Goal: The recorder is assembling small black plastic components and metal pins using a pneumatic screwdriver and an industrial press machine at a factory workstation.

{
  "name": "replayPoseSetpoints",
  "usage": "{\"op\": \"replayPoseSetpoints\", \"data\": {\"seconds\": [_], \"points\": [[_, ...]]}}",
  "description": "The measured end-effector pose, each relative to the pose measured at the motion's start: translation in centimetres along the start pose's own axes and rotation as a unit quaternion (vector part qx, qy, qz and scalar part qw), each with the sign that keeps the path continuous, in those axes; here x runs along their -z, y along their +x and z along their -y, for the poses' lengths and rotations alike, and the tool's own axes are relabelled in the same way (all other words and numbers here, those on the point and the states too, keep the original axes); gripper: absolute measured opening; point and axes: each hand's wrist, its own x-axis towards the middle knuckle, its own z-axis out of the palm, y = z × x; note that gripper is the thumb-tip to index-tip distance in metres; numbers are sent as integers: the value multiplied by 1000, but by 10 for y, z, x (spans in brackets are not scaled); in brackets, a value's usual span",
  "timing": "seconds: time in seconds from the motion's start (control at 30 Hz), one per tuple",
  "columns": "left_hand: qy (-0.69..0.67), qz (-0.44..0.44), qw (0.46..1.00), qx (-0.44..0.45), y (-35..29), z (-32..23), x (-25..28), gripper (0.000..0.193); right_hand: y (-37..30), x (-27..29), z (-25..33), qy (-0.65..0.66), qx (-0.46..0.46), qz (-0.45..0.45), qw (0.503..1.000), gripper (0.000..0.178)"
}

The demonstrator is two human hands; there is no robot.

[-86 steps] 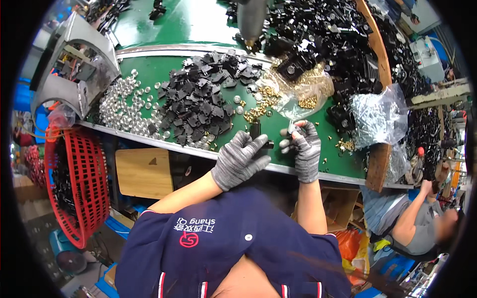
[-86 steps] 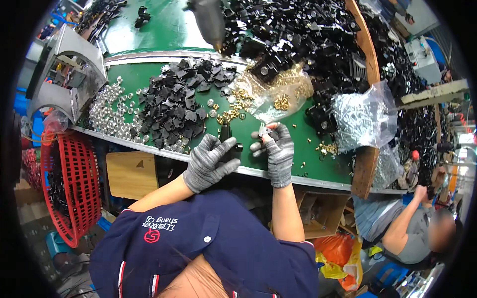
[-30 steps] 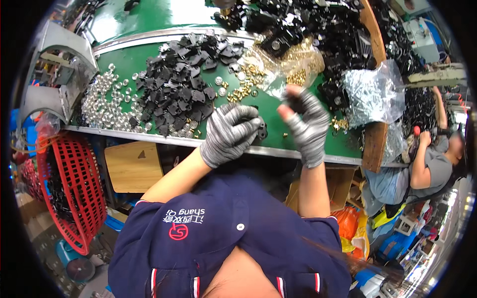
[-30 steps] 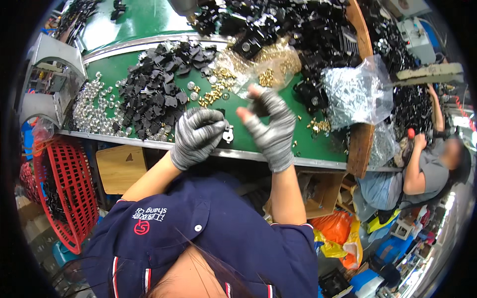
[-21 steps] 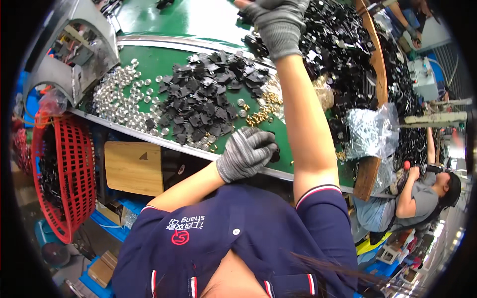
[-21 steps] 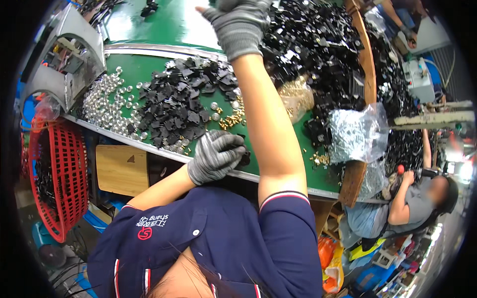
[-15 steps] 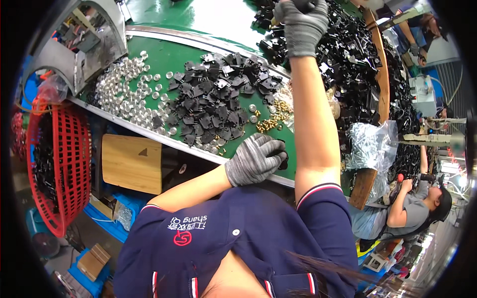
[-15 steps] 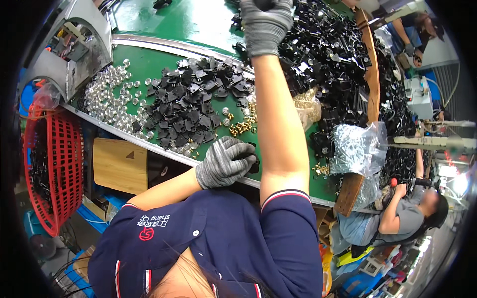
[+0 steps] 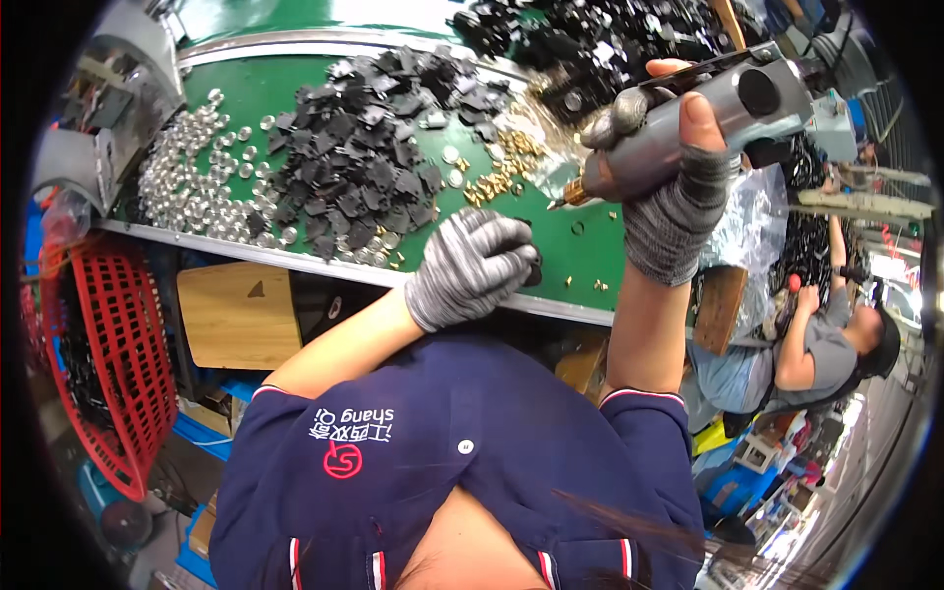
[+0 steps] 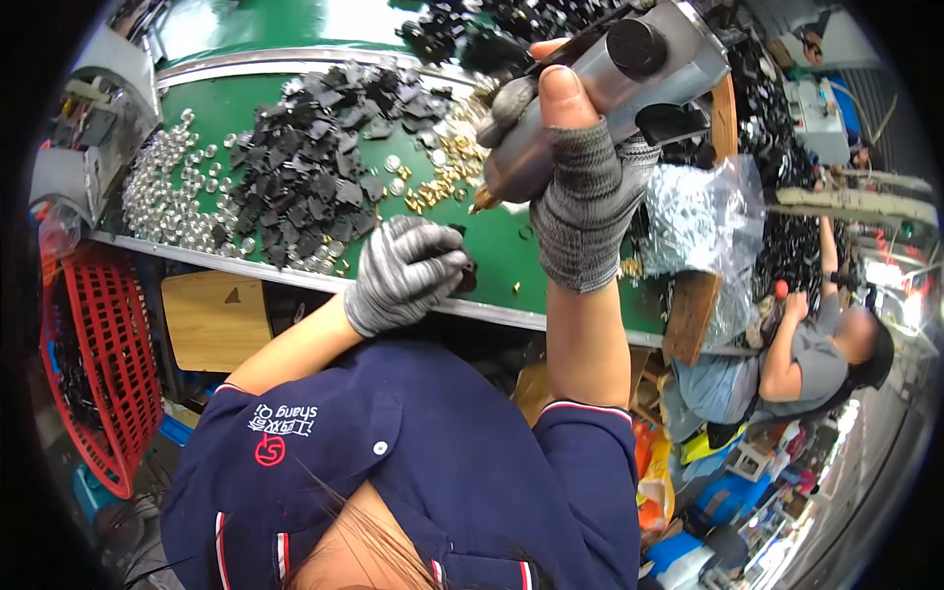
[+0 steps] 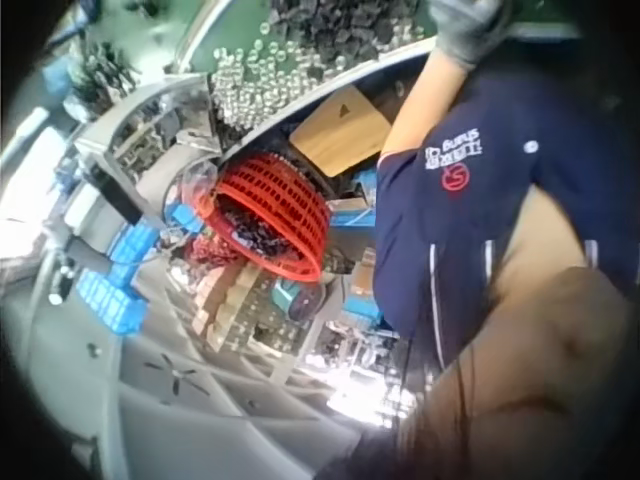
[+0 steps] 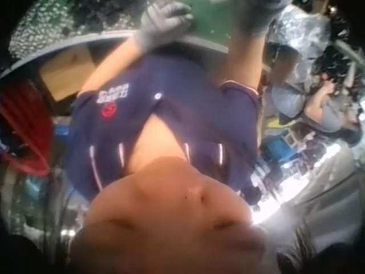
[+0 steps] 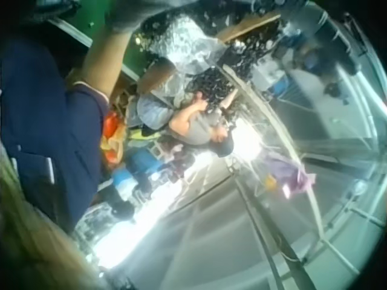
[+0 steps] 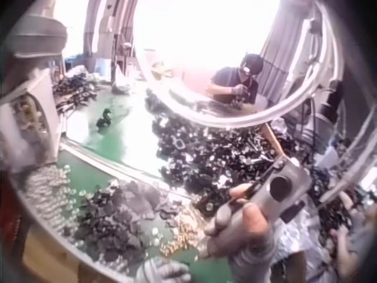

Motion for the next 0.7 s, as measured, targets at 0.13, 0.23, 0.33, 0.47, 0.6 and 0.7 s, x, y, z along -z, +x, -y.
{"op": "replayPoseSetpoints", "data": {"seconds": [0.13,0.23,0.33,0.47,0.6,0.7], "points": [[10,17,1000,13,-1,-2,-2,25,-27,18,-4,-22,-2,-21,1000,47],[10,20,1000,20,1,-3,-3,25,-40,22,-6,-4,-5,-25,1000,44],[-1,5,1000,20,2,-3,-5,24,-46,21,-8,65,-23,-3,998,35],[10,10,1000,8,-2,-1,-6,24,-47,20,-13,34,7,-1,999,34],[10,11,1000,8,-2,0,-6,25,-50,23,-20,64,-20,18,998,34],[0,8,1000,8,-1,0,-6,24,-51,26,-26,-56,-28,-1,998,52]]}}
